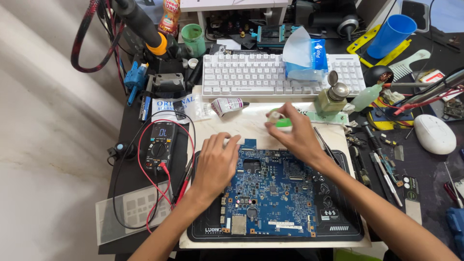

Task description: The person uses a heat gun and tweezers to remove or attach components on a circuit board, then checks electrical points using a multimeter and applies liquid from a bottle.

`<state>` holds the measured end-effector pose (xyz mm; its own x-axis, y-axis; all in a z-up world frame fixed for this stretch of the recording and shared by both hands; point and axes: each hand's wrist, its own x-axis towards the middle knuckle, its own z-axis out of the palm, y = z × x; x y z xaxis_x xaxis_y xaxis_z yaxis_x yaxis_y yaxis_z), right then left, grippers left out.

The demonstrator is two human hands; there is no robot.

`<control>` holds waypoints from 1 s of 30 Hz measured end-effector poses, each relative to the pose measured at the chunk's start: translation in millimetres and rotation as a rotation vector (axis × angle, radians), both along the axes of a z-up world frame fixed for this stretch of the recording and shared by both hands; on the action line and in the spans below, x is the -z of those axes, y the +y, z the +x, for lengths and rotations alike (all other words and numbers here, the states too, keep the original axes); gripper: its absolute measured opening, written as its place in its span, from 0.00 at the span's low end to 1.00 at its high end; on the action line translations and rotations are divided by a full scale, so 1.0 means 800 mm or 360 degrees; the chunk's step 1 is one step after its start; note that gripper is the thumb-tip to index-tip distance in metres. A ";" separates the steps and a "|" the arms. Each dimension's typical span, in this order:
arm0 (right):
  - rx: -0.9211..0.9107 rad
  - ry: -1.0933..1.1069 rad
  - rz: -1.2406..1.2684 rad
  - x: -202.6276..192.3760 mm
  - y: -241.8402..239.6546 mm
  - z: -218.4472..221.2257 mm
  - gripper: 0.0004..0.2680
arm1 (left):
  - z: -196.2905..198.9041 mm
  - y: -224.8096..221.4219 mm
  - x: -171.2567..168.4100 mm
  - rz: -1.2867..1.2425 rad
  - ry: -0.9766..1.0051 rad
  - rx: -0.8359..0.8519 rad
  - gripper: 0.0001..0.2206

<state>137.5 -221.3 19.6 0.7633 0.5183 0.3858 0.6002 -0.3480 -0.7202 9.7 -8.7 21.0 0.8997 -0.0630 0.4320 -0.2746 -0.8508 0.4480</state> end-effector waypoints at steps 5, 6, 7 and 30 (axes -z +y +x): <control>0.0143 0.0188 0.0035 -0.009 -0.040 -0.035 0.10 | -0.007 -0.009 0.015 0.0078 -0.0205 0.0028 0.14; 0.0183 0.0254 0.0039 -0.008 -0.043 -0.042 0.10 | -0.009 -0.010 0.017 0.0081 -0.0192 0.0011 0.14; 0.0239 0.0291 0.0037 -0.006 -0.046 -0.048 0.11 | -0.010 -0.011 0.019 0.0083 -0.0191 -0.0005 0.14; 0.0002 0.0365 0.0311 -0.001 -0.059 -0.086 0.12 | -0.017 -0.005 0.017 -0.0312 -0.0288 0.0034 0.10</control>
